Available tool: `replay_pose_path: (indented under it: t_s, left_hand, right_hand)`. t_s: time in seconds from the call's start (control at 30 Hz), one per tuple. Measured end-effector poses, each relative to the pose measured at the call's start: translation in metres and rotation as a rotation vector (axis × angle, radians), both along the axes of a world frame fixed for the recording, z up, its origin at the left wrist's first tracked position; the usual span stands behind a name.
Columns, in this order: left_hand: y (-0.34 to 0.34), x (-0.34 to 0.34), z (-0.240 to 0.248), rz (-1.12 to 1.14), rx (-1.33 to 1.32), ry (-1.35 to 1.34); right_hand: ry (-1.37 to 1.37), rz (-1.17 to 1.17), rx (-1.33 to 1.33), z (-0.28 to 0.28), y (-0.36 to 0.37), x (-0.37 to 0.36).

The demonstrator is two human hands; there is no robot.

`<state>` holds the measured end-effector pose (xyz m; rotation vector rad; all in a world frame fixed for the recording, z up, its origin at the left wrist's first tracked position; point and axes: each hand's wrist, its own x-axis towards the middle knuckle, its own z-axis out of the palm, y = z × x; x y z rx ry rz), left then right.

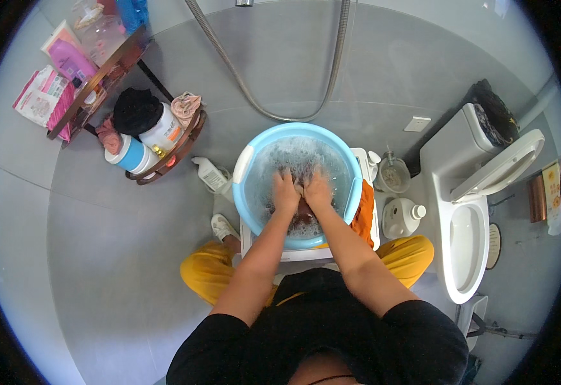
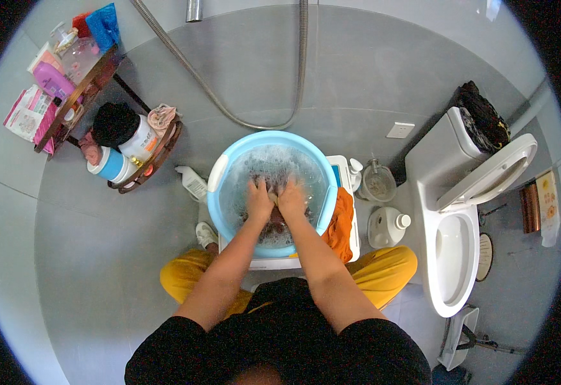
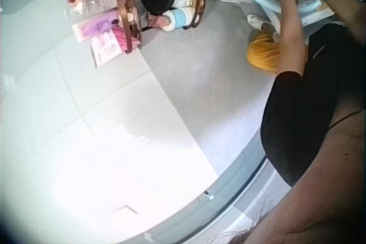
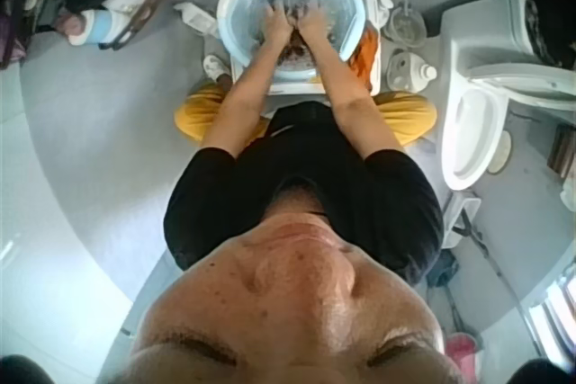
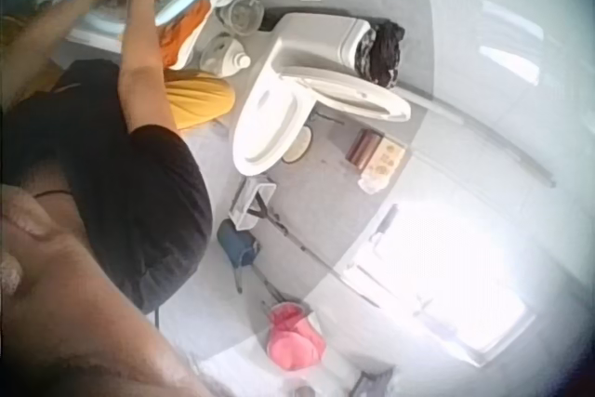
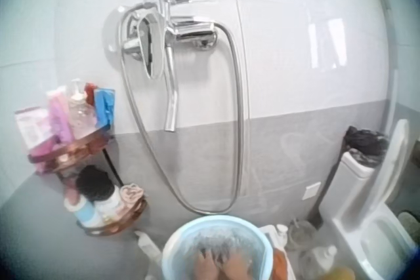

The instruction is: The person sits on the bathroom floor and hand-washes a dark brown cloth in a blue basin filled with soapy water. They repeatedly submerge, agitate, and wring the cloth. Later, they wash a black cloth with a yellow design using the same method.

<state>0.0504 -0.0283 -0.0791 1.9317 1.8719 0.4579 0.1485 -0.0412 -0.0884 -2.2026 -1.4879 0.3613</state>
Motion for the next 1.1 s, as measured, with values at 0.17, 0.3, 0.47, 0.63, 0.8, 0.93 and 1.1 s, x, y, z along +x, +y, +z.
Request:
replay_pose_path:
  t_s: [0.17,0.3,0.47,0.63,0.8,0.93,1.1]
  left_hand:
    - [0.016,-0.003,-0.031,0.064,0.103,-0.258]
    - [0.031,-0.013,-0.039,0.275,-0.289,-0.807]
    - [0.029,-0.019,-0.044,0.258,-0.148,-0.850]
    - [0.029,-0.004,-0.018,0.296,-0.281,-1.445]
    - [0.019,-0.004,0.052,0.368,-0.586,-1.836]
    - [0.017,0.000,0.046,0.434,-0.661,-1.833]
    - [0.010,0.012,0.045,0.329,-0.422,-1.733]
  right_hand:
    - [0.275,-0.042,-0.212,-0.014,0.016,0.009]
    - [0.455,-0.116,-0.456,-0.056,0.032,0.022]
    - [0.841,-0.322,-0.204,-0.070,0.044,0.024]
    - [0.832,-0.181,0.170,-0.020,0.032,0.002]
    - [0.457,0.190,0.513,0.038,-0.001,-0.007]
    - [0.335,0.187,0.410,0.076,-0.022,-0.018]
    - [0.316,0.133,0.415,0.073,-0.018,-0.015]
